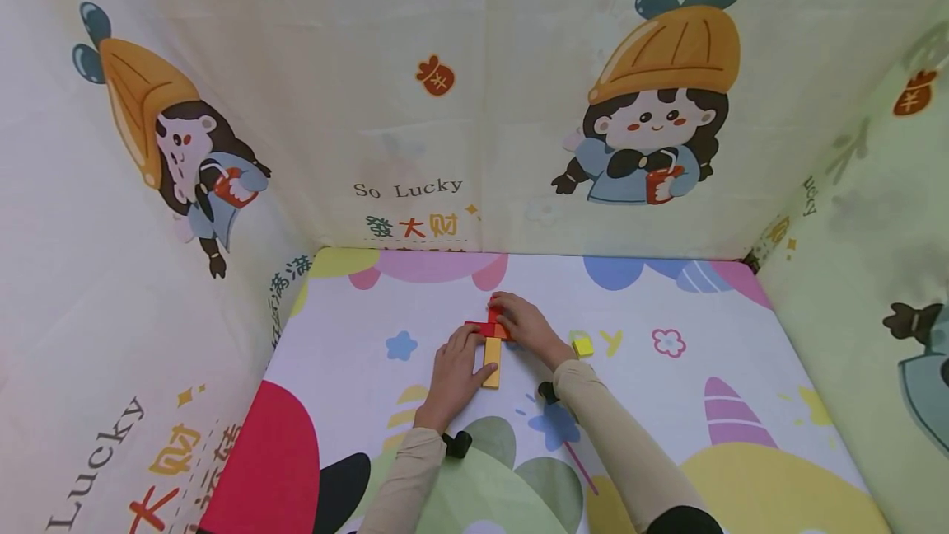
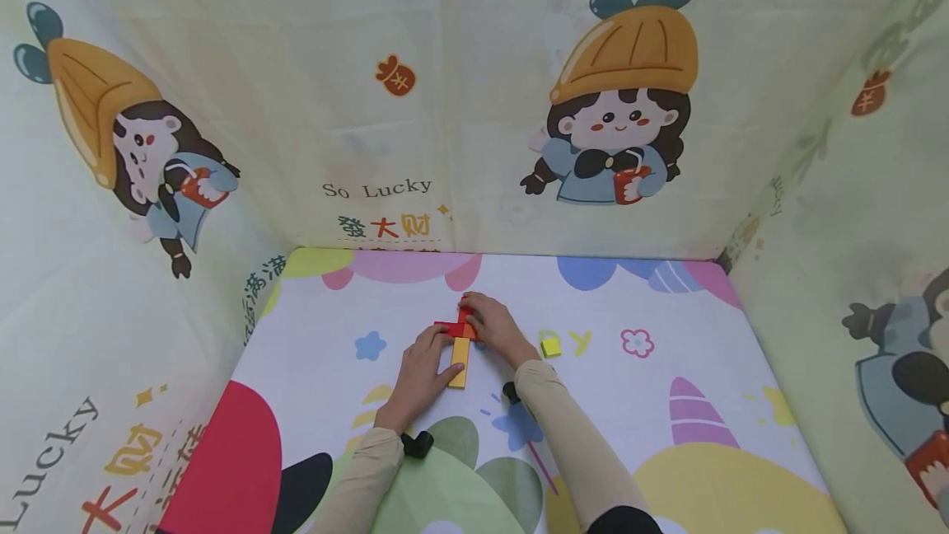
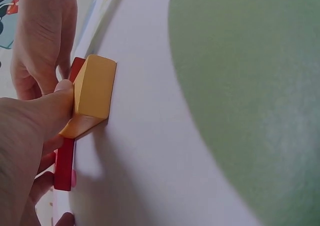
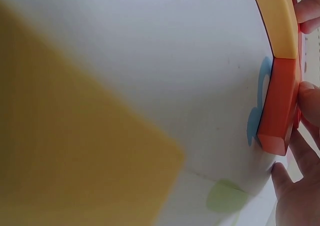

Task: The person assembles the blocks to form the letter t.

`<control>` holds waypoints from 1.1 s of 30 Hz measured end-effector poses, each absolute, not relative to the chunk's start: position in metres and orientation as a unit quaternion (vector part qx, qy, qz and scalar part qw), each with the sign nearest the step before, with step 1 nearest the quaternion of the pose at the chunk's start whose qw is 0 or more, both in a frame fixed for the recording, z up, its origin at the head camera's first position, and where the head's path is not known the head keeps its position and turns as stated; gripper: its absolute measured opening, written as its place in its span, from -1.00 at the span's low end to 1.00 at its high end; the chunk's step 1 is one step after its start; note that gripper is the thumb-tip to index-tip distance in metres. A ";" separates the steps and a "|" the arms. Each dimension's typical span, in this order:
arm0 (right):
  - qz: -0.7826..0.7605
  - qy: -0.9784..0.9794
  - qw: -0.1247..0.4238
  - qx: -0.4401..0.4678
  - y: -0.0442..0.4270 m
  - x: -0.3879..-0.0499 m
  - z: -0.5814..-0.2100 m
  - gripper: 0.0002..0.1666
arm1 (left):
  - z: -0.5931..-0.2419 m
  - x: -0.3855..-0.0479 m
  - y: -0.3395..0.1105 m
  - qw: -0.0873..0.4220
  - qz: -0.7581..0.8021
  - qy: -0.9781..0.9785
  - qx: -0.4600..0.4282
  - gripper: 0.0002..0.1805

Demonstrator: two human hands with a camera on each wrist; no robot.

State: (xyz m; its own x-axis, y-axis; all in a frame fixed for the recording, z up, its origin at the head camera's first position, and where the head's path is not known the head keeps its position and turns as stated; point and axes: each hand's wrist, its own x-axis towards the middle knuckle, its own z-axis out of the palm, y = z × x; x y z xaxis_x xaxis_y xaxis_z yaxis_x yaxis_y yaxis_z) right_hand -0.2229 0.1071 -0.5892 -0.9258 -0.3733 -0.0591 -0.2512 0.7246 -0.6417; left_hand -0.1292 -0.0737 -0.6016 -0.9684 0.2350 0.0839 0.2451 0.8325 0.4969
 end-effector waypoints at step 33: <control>-0.398 0.906 0.073 -0.122 0.131 -0.194 -0.575 -0.50 | -0.600 -0.161 -0.094 0.098 -0.333 -0.924 -0.162 -0.59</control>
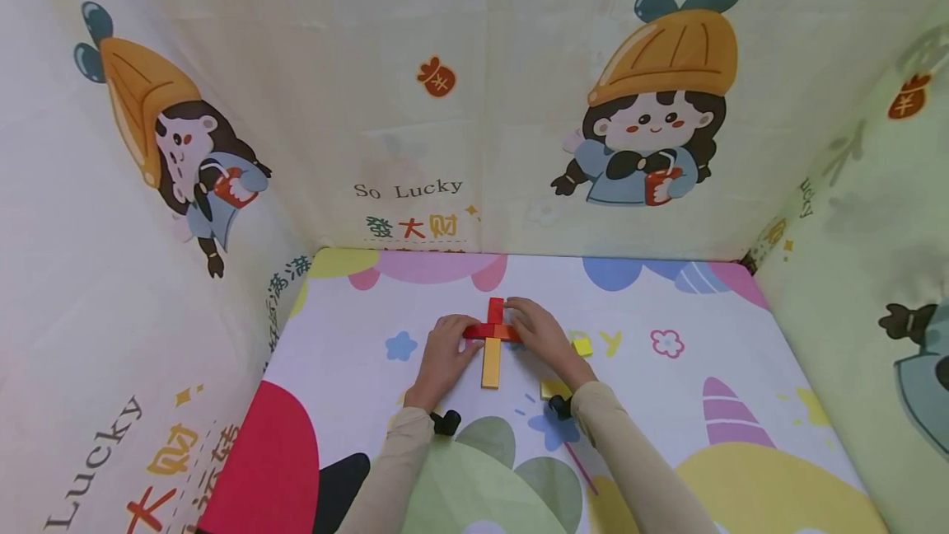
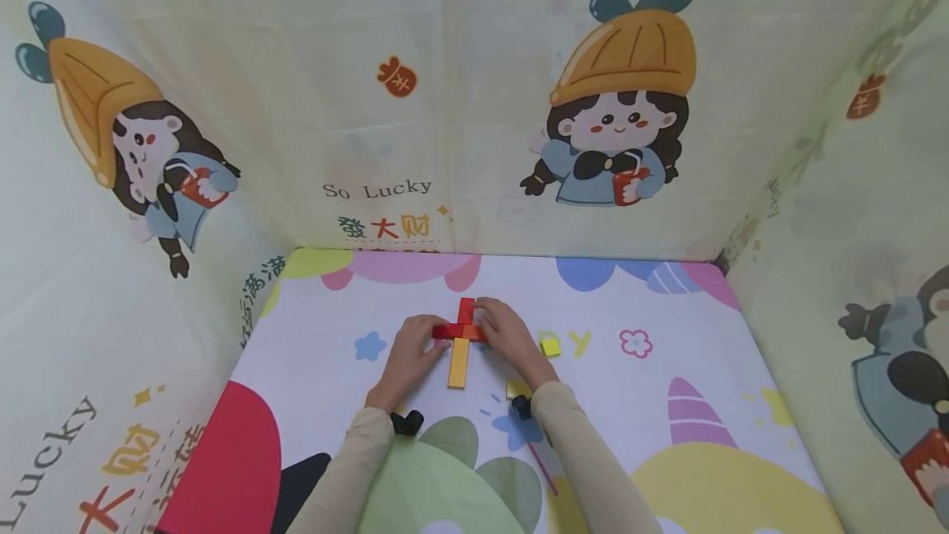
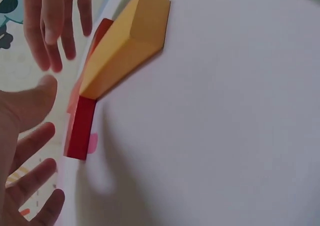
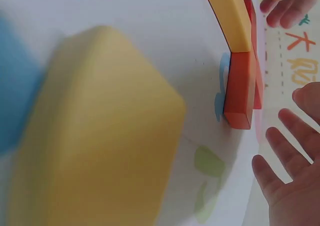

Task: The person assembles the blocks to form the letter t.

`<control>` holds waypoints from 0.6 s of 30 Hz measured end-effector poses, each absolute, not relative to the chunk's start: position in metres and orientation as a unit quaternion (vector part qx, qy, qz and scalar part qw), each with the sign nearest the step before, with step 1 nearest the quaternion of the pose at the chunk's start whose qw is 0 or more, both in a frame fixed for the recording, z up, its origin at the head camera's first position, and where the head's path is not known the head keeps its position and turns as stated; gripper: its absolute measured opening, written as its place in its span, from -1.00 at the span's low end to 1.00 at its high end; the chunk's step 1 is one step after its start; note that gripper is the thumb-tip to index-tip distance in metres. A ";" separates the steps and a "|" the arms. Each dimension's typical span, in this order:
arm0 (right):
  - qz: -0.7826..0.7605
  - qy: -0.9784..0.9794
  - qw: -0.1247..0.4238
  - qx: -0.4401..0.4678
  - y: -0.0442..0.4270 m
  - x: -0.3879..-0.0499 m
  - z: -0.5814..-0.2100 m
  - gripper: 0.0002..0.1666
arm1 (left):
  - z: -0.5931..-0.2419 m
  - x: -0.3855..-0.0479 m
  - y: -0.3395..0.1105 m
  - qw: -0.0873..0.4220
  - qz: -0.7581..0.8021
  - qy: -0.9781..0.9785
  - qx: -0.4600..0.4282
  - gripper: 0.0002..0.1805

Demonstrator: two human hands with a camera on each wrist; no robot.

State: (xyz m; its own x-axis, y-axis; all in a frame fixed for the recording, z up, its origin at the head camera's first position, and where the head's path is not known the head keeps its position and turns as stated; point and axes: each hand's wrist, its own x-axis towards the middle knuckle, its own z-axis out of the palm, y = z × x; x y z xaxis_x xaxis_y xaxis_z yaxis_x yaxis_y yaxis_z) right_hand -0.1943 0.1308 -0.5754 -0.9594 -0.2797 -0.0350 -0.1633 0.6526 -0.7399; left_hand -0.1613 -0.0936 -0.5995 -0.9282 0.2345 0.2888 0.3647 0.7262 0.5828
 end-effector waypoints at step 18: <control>-0.420 0.900 0.021 -0.114 0.167 -0.153 -0.571 -0.51 | -0.612 -0.188 -0.101 -0.058 -0.328 -0.918 -0.217 -0.20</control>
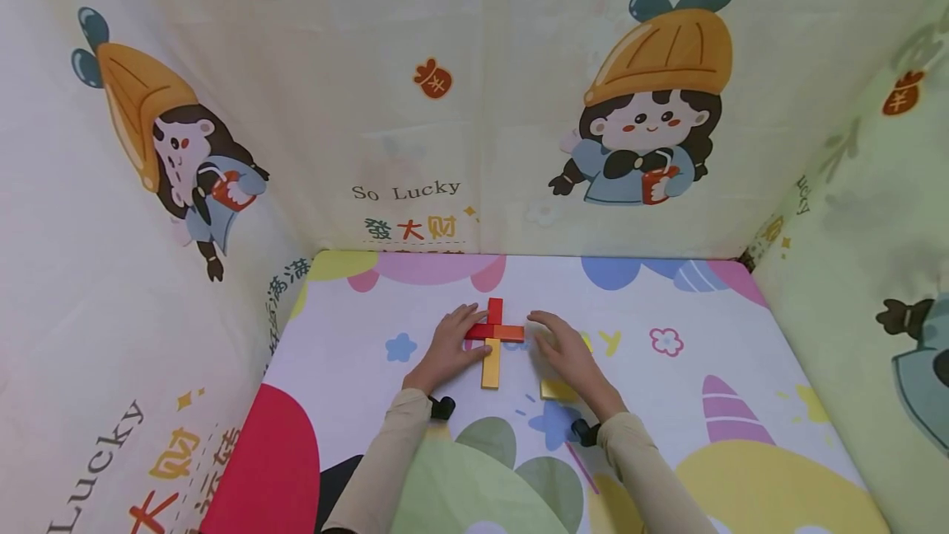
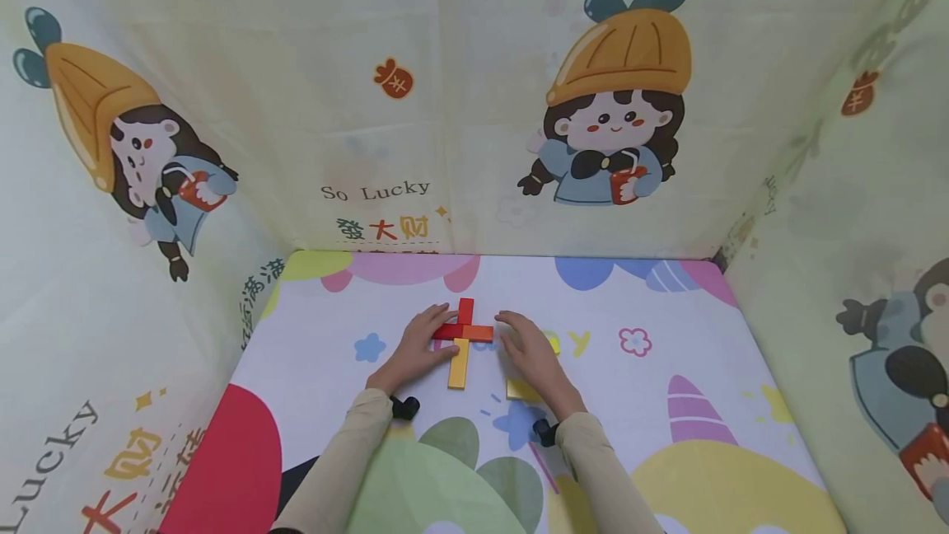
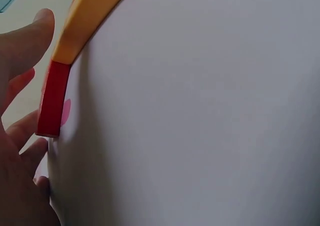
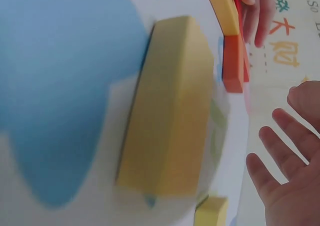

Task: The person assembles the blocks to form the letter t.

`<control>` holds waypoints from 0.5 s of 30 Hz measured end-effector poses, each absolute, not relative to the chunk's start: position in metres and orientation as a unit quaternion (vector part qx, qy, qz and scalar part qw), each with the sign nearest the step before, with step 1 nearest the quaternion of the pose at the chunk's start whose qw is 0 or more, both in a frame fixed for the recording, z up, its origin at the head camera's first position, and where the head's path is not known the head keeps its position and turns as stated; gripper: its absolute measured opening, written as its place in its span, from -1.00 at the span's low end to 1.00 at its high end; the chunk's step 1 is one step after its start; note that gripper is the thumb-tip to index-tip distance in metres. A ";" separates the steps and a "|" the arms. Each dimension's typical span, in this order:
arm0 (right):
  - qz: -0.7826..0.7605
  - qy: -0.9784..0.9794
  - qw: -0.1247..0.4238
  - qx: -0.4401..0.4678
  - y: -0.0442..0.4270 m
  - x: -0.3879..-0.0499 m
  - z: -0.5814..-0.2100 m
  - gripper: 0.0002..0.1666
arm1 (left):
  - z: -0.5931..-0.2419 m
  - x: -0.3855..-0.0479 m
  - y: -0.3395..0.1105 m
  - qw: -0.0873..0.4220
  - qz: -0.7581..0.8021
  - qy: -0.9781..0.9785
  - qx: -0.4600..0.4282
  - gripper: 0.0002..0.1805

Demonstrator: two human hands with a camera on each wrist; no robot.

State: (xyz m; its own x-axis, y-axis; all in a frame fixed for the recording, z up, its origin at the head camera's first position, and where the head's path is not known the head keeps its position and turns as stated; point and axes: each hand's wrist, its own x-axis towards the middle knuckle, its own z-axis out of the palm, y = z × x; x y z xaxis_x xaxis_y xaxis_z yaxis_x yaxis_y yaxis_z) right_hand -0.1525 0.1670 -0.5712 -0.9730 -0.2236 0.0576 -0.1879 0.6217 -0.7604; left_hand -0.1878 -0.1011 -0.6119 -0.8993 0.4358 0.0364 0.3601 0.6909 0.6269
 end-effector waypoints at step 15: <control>-0.396 0.908 -0.079 -0.111 0.217 -0.132 -0.580 -0.55 | -0.613 -0.186 -0.096 0.041 0.285 0.933 0.215 -0.30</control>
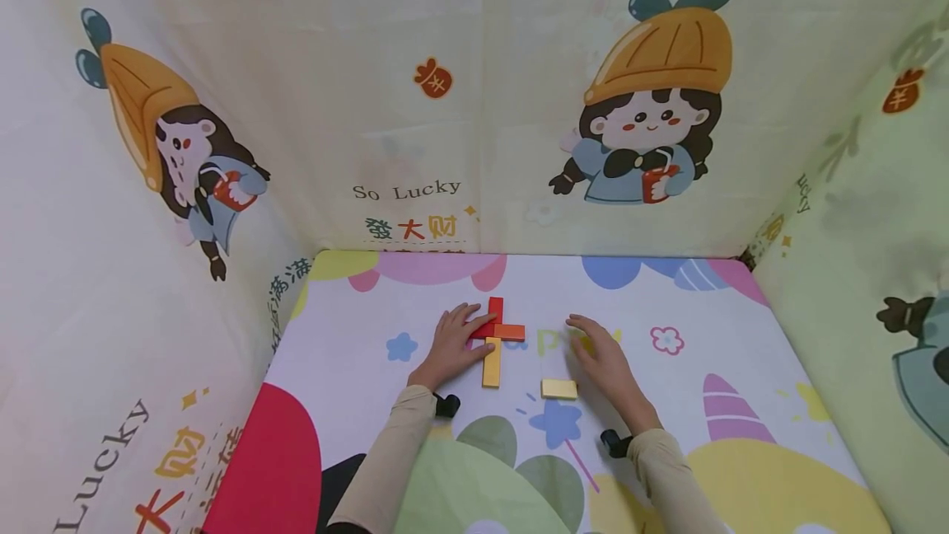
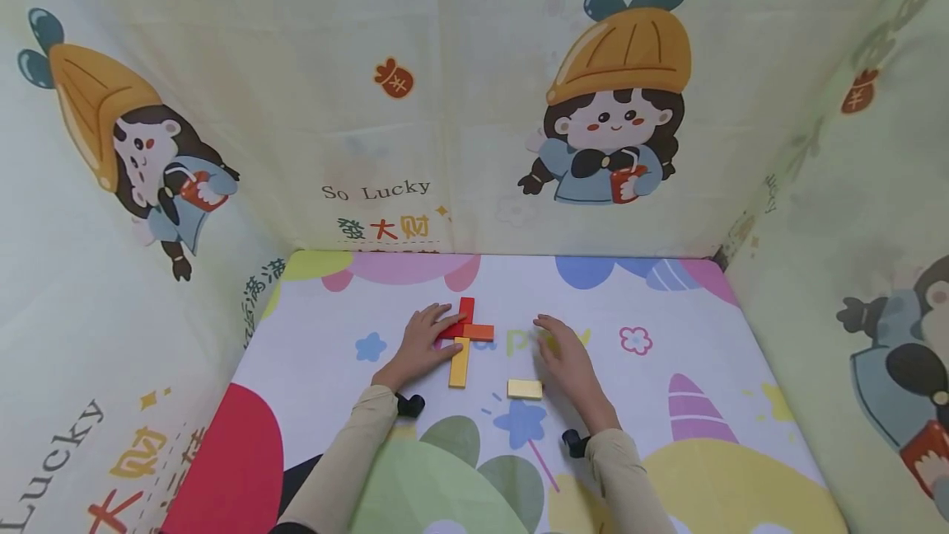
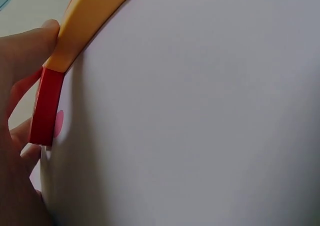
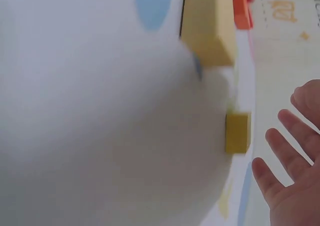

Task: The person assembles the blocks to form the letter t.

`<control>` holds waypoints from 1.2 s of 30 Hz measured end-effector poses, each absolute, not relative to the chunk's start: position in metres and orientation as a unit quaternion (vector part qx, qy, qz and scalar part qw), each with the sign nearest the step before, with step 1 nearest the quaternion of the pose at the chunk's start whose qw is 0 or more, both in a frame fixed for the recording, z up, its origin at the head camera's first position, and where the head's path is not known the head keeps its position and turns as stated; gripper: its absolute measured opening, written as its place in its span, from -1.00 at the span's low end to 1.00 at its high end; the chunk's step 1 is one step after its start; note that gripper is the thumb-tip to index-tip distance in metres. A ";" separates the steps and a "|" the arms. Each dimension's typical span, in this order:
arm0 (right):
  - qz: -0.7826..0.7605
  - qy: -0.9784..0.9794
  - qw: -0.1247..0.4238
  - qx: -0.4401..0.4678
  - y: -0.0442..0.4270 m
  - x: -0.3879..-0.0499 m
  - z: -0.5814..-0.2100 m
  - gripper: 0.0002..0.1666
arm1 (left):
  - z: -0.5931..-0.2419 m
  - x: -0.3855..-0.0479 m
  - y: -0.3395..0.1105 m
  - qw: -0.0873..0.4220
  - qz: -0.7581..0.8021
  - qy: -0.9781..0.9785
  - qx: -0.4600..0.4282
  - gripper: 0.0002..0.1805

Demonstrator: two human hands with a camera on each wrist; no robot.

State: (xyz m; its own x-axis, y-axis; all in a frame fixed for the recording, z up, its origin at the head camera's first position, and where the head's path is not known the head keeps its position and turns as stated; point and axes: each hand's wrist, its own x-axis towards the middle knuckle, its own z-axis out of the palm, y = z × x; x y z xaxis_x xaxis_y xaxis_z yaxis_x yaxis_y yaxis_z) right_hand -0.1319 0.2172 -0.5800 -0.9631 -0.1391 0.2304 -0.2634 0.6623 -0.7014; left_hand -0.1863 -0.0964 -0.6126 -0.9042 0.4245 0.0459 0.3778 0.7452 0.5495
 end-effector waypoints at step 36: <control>0.310 -0.937 0.098 0.124 0.238 -0.126 -0.600 -0.54 | -0.613 -0.188 -0.096 0.049 0.277 0.938 0.203 -0.30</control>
State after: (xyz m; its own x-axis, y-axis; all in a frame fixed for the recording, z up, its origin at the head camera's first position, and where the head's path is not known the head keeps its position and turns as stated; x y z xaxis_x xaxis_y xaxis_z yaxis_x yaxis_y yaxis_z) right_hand -0.1255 0.2384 -0.5998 -0.9501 -0.1716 0.2604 -0.2931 0.7765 -0.5578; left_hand -0.1878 -0.0962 -0.6129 -0.9129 0.4076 0.0199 0.3529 0.7639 0.5403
